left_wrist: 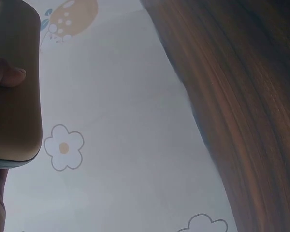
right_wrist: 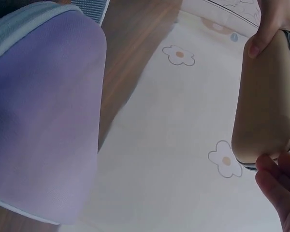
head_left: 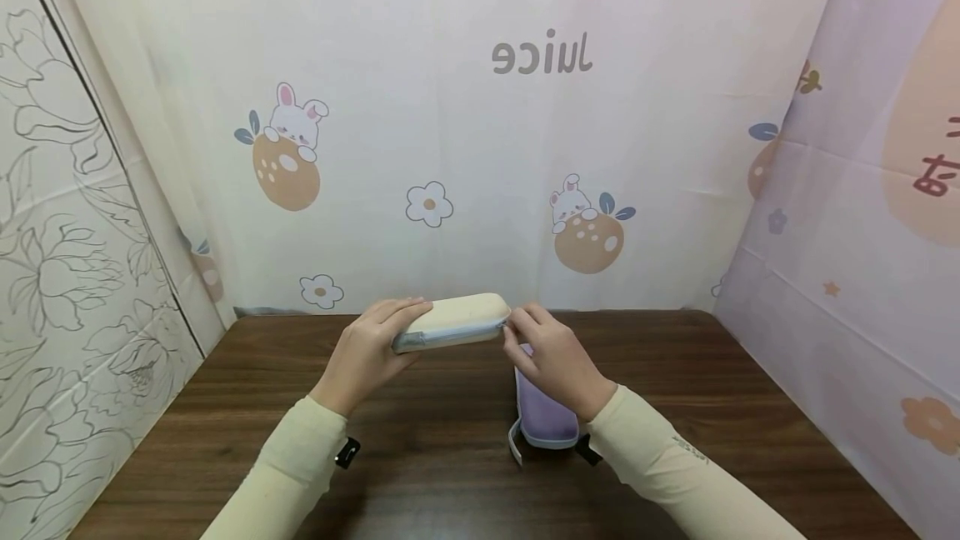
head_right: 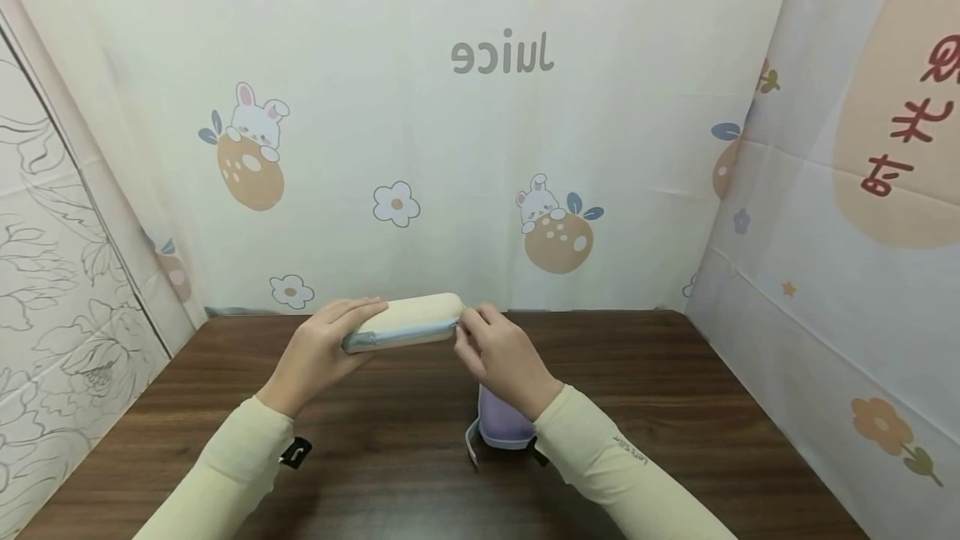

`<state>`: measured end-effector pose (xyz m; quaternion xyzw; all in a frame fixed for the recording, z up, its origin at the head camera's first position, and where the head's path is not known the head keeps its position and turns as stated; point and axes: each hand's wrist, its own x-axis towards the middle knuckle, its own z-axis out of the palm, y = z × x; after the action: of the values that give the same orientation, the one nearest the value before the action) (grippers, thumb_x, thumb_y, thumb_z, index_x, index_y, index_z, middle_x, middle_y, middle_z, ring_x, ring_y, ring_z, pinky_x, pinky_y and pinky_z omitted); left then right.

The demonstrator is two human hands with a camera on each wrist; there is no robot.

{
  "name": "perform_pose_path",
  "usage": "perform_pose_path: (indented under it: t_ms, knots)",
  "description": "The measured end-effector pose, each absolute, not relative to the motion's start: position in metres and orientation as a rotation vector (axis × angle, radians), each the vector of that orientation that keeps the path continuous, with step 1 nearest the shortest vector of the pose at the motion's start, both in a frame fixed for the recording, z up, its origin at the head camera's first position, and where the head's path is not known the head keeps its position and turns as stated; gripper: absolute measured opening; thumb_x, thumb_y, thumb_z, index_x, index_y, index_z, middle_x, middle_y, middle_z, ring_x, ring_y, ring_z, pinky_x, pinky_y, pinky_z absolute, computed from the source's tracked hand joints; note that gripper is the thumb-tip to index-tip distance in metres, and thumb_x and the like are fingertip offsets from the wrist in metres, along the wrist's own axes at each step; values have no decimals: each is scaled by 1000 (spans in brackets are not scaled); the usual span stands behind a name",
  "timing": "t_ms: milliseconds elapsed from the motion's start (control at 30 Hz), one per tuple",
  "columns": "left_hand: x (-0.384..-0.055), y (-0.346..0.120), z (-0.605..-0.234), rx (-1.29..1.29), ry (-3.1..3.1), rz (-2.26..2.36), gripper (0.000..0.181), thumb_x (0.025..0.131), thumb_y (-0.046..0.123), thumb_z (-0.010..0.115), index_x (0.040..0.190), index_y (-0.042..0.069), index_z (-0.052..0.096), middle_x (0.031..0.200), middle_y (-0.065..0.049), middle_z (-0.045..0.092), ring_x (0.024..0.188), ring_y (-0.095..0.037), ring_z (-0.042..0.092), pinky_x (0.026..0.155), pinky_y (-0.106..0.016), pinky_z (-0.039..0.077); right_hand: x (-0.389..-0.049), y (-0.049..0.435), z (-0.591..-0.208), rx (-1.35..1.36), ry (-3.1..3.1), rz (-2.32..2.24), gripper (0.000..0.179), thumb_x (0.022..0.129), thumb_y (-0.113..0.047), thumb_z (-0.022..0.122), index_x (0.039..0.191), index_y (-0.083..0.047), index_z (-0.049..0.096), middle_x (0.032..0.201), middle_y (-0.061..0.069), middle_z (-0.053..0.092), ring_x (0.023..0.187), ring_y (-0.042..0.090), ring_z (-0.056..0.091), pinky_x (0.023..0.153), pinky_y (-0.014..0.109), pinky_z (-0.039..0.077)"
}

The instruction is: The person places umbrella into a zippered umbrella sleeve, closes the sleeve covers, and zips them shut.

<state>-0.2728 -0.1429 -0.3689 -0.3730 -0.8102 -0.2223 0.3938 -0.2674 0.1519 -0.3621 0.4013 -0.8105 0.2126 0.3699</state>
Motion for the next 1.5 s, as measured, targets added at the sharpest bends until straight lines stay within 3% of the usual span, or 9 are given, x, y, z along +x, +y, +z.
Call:
perform_pose_path:
  t_ms: [200,933,1200,1500]
  knots:
    - [-272,-143,-368,-946,-2049,-563,79,58,3,96,130,13,66,127,-5,67,117,-24,61,99,-41,50,-267,153,-361,1028,-2090,675,11,91,1,57,88,-9,54,86,-1,49,80,11,59,73,21,56]
    - [-271,-143,-367,-941,-2039,-580,81,57,2,97,131,14,66,127,-4,67,117,-23,61,98,-41,51,-272,157,-361,934,-2095,895,19,93,0,57,83,-16,54,82,-7,51,73,8,52,61,25,51]
    - [-271,-143,-367,-952,-2032,-591,74,61,2,94,129,13,67,127,-4,67,116,-24,62,98,-40,51,-273,156,-362,842,-2171,1044,25,96,-2,57,80,-20,51,76,-9,51,65,10,46,55,26,41]
    - [-269,-144,-366,-957,-2041,-622,76,61,2,94,130,13,67,128,-3,66,117,-23,61,100,-39,49,-274,157,-362,817,-2174,1139,24,97,-3,58,80,-19,52,78,-7,54,68,11,51,59,26,45]
